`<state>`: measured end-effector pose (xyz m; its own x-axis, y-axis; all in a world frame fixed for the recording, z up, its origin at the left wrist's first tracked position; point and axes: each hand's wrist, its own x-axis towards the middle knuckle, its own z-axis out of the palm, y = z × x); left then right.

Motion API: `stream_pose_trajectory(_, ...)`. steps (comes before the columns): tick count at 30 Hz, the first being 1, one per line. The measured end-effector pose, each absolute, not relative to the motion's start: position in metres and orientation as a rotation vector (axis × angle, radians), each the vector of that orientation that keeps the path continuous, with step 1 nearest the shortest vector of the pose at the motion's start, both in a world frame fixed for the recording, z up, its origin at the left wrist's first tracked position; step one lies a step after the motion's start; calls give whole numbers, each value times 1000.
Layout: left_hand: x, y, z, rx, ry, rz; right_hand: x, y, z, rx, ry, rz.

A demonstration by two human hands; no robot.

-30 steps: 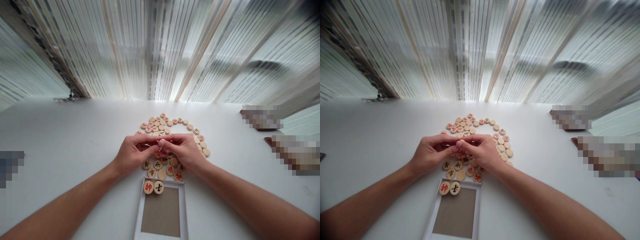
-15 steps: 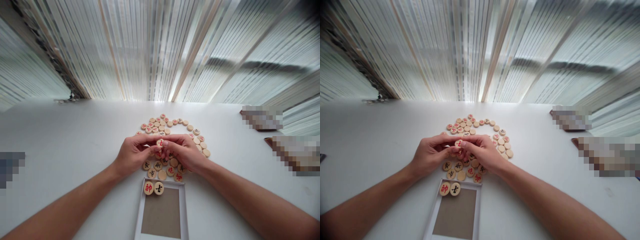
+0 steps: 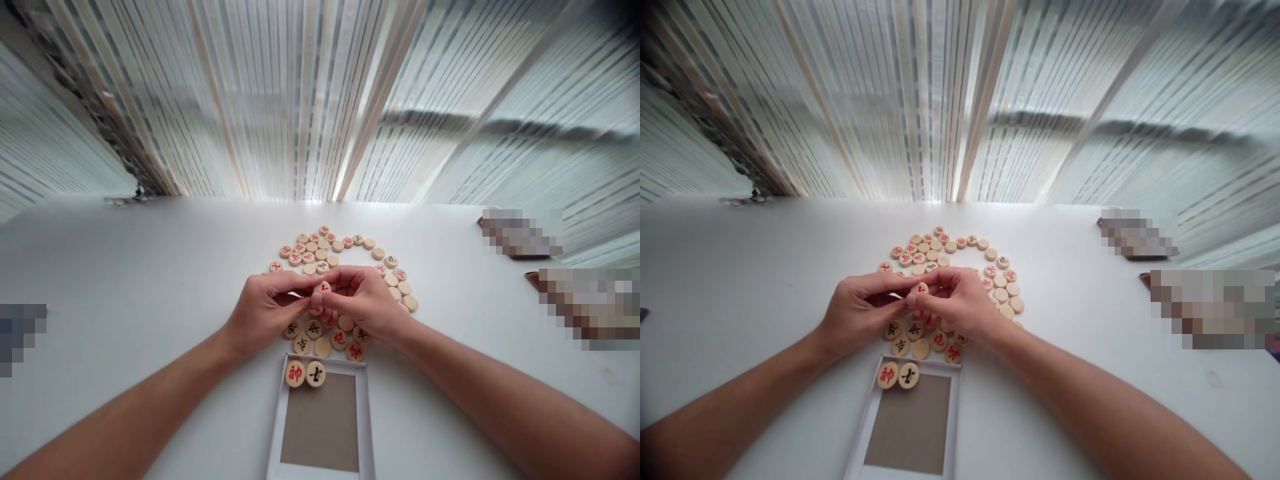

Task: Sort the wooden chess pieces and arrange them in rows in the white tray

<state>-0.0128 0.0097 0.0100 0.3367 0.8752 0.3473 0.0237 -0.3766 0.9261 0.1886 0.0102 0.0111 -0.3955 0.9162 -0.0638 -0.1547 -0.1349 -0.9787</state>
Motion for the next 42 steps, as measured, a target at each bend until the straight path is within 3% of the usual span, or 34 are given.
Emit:
stream_pose_trajectory(19, -10, 11, 8, 1432, 793, 1216, 189, 8, 14, -906, -1365, 1586)
stream_pose_trajectory(33, -11, 13, 9, 1416, 919, 1307, 186, 5, 3, -912, -1528, 1098)
stream_pose_trajectory(42, -10, 13, 9, 1444, 926, 1332, 186, 5, 5, -903, -1486, 1125)
